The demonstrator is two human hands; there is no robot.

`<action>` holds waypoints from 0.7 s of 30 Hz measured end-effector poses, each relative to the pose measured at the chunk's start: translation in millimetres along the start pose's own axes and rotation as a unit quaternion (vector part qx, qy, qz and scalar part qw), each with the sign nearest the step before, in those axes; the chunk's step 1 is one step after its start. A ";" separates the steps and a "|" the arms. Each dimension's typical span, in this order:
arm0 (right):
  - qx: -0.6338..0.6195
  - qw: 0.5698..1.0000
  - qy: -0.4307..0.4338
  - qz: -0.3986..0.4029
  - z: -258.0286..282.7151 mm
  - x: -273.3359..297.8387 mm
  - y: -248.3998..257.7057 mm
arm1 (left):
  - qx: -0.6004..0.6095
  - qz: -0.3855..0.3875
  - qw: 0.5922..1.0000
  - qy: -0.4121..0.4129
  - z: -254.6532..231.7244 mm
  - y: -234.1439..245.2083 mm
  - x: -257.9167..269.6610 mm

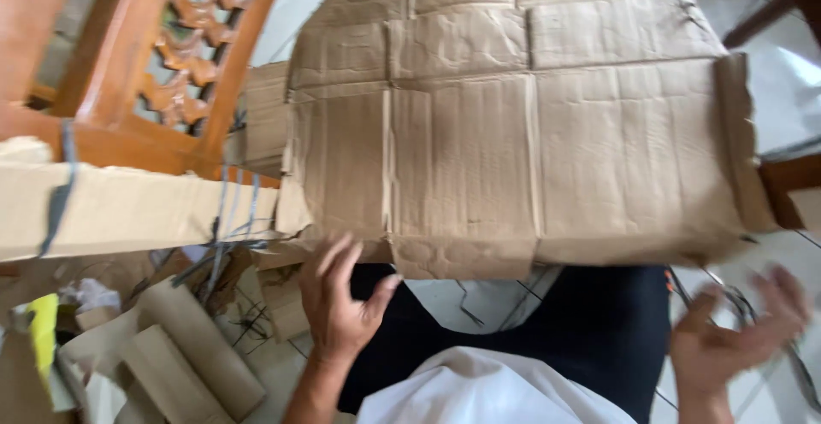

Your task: Wrapping a wooden chair with cardboard and securing it with plastic straps.

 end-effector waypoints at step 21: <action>0.137 0.913 -0.082 0.375 -56.6 -138.6 -151.1 | -0.132 0.269 0.929 -0.217 0.7 -98.6 -60.3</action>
Point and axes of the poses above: each hand's wrist, its own x-axis away from the middle knuckle, its own y-axis out of the back of the hand, z = x × y, the point moved 5 cm from there along -x, towards the middle knuckle, and after that the axes turned 6 degrees about -x, right-handed, at the moved point
